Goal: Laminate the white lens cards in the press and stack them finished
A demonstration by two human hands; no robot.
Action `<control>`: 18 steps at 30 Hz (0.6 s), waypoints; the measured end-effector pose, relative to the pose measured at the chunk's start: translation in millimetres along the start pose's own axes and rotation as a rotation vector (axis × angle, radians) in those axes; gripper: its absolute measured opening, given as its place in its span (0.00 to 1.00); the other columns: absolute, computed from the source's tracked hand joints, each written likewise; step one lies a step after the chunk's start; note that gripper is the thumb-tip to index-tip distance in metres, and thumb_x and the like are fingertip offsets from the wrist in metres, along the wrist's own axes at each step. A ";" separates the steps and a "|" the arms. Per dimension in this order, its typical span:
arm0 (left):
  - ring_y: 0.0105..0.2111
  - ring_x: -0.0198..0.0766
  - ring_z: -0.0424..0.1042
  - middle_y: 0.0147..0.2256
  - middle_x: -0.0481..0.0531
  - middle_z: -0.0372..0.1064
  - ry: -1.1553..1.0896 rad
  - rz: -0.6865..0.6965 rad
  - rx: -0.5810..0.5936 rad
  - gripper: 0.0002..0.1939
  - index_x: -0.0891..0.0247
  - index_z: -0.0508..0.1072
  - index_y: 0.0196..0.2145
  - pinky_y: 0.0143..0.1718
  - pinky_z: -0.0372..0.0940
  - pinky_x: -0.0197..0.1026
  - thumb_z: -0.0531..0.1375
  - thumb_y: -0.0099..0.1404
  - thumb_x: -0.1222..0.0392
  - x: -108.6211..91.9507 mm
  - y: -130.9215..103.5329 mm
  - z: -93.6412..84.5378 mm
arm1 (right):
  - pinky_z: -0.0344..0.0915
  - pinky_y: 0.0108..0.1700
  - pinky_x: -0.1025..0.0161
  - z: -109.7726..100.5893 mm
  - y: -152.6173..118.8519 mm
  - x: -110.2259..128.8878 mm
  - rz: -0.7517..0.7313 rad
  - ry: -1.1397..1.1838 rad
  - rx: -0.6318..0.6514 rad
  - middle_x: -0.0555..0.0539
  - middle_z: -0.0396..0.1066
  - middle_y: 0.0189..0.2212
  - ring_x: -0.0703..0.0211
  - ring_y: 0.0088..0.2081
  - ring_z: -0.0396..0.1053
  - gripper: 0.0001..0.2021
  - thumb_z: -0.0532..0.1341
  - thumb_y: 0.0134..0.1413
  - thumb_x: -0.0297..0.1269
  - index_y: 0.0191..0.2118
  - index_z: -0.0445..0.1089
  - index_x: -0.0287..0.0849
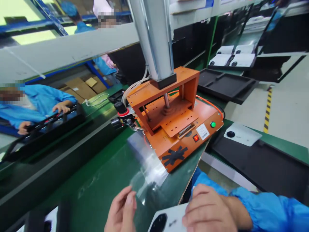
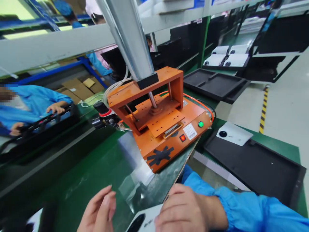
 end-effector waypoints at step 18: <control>0.24 0.27 0.61 0.32 0.53 0.73 -0.052 0.040 0.711 0.26 0.68 0.75 0.40 0.20 0.49 0.31 0.72 0.51 0.44 -102.1 24.9 233.1 | 0.72 0.46 0.60 -127.5 -66.9 -27.3 0.316 -0.876 -0.114 0.49 0.81 0.47 0.61 0.50 0.78 0.11 0.61 0.66 0.30 0.48 0.77 0.52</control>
Point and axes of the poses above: each hand's wrist, its own y-axis towards the middle knuckle, its own z-axis out of the palm, x = y × z, the point moved 7 cm from there along y, towards the middle knuckle
